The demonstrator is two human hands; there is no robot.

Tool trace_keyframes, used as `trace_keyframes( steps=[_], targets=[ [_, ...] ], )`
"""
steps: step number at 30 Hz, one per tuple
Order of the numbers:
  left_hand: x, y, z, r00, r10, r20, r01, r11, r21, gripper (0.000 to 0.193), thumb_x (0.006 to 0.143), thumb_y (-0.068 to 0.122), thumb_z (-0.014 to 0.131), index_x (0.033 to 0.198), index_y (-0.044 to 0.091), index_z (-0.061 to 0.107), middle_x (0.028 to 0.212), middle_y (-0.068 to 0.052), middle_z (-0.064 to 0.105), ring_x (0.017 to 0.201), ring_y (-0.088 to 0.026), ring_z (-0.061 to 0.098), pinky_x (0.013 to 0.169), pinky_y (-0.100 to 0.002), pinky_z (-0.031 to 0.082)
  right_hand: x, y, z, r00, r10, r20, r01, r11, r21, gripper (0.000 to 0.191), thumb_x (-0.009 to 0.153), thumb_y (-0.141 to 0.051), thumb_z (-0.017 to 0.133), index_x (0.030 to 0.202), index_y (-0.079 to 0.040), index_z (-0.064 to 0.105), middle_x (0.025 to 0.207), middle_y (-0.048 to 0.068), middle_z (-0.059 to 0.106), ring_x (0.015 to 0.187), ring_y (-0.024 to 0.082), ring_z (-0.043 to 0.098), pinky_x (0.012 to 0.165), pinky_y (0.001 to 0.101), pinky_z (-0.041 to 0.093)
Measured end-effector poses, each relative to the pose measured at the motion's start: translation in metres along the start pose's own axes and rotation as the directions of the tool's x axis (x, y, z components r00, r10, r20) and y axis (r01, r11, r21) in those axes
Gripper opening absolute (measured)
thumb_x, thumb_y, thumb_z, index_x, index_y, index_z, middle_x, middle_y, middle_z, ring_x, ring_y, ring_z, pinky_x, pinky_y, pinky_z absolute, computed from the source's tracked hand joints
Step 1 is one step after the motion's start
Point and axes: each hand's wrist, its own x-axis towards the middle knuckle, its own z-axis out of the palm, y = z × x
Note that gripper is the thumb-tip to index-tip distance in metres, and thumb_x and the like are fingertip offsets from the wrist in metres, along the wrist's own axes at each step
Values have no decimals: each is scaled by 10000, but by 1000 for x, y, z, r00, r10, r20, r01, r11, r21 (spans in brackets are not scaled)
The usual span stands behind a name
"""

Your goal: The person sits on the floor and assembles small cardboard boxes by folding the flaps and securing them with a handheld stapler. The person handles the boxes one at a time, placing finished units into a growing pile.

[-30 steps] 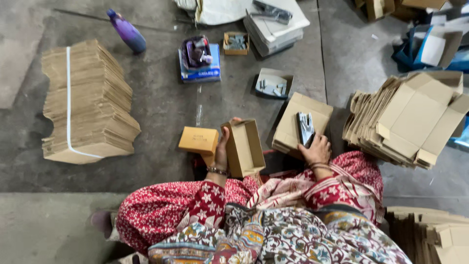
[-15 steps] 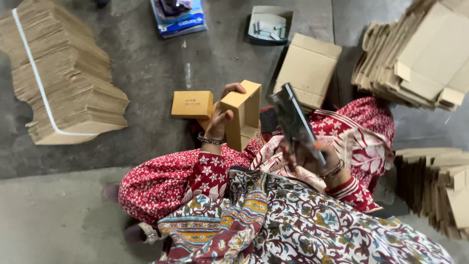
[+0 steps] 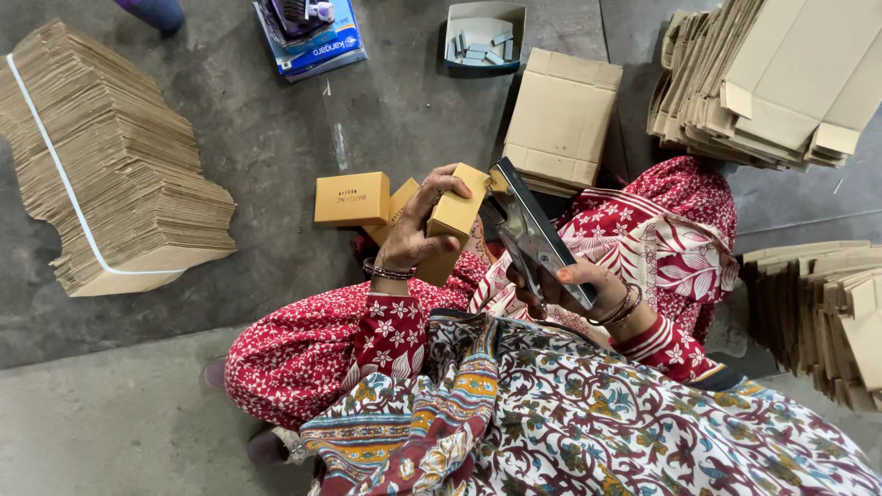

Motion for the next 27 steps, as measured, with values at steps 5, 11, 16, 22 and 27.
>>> trace_keyframes(
  steps=[5,11,16,22,27],
  targets=[
    [3,2,3,1000,13,6,-14,991,131,711,725,527,854,1287,164,611,1517,-141,479,1395,-318,528,1171,-457,447,3,-5,7,994,11,-106,-21,995,-101,738,744,-289,751,1362,39,517,1069,148,658,867,222,657,704,360,549],
    [0,-1,2,997,-16,73,5,989,149,728,756,604,829,1291,162,610,1502,-138,502,1391,-314,546,1172,-439,456,9,17,-9,995,-34,-93,2,944,-330,549,733,-191,695,1228,16,577,904,108,660,739,222,705,655,348,597],
    [7,-10,1,990,8,142,-28,990,139,750,757,650,806,1290,162,604,1504,-124,508,1398,-302,541,1171,-411,461,11,47,-19,942,-30,-335,-152,851,-503,269,917,-160,680,1035,72,614,741,154,649,600,253,659,543,335,521],
    [7,-14,-1,983,-114,145,119,993,-22,754,753,597,855,1292,146,584,1505,-113,462,1399,-281,519,1172,-401,444,7,34,-14,968,34,-248,-142,891,-432,567,767,-49,713,1308,-32,542,1118,90,672,997,165,672,862,287,540],
    [4,-13,-5,981,-133,141,127,991,50,751,733,560,864,1296,145,593,1517,-106,460,1429,-270,505,1204,-394,428,-9,18,-7,993,121,-20,-113,846,-522,754,720,5,658,1447,-56,468,1318,80,628,1153,141,610,922,291,529]
  ],
)
